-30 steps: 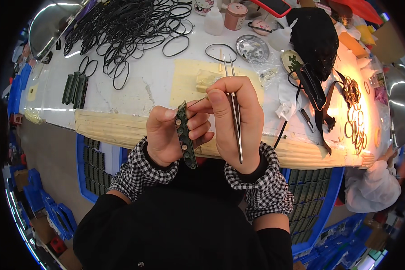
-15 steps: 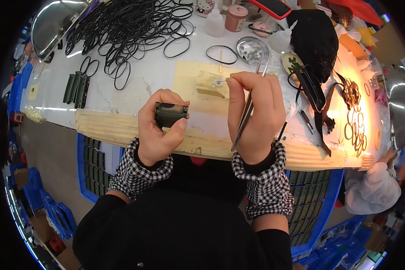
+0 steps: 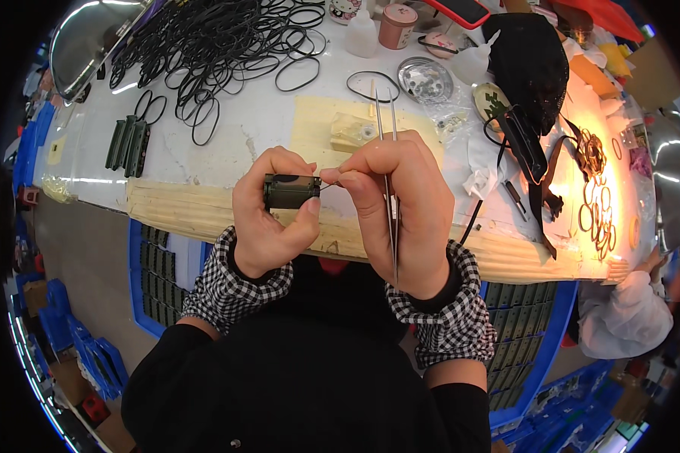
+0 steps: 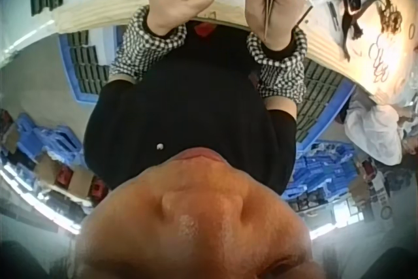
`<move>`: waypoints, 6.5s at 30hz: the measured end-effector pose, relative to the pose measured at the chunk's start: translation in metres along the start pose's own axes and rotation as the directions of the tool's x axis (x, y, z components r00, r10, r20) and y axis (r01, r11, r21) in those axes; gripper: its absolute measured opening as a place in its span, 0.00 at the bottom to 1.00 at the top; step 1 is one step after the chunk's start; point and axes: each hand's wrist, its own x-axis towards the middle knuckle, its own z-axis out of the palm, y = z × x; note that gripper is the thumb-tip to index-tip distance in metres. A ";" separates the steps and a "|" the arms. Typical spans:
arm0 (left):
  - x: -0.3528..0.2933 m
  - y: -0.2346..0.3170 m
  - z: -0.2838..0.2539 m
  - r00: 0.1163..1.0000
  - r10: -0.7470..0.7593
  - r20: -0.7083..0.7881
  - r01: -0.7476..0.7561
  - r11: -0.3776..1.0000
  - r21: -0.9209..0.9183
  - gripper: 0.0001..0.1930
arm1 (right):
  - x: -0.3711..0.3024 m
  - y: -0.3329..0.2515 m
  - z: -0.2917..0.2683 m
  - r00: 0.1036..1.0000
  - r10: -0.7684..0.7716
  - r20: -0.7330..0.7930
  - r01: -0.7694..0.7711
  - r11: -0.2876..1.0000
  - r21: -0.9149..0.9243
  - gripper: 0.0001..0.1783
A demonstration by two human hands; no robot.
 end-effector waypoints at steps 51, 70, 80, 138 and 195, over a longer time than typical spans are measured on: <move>-0.005 -0.009 -0.004 0.888 -0.259 0.379 0.415 0.100 -0.904 0.14 | -0.017 -0.009 0.024 0.999 0.030 0.019 -0.033 0.979 0.203 0.11; -0.010 -0.022 -0.065 0.922 -0.314 0.228 0.297 0.192 -0.935 0.12 | 0.032 -0.031 0.011 0.977 -0.099 0.187 0.120 0.987 -0.108 0.08; -0.012 -0.025 -0.085 0.899 -0.432 0.072 0.185 0.224 -0.957 0.12 | 0.144 -0.023 0.075 0.713 -0.099 0.694 0.579 0.641 -0.504 0.08; 0.007 0.010 0.003 0.820 -0.231 0.524 0.573 0.350 -0.741 0.16 | 0.004 -0.014 -0.079 0.979 0.203 0.019 -0.188 0.935 -0.302 0.04; -0.020 0.017 -0.004 0.892 -0.247 0.378 0.400 0.822 -0.406 0.13 | -0.025 -0.001 -0.019 0.777 0.513 0.365 -0.622 0.538 0.569 0.07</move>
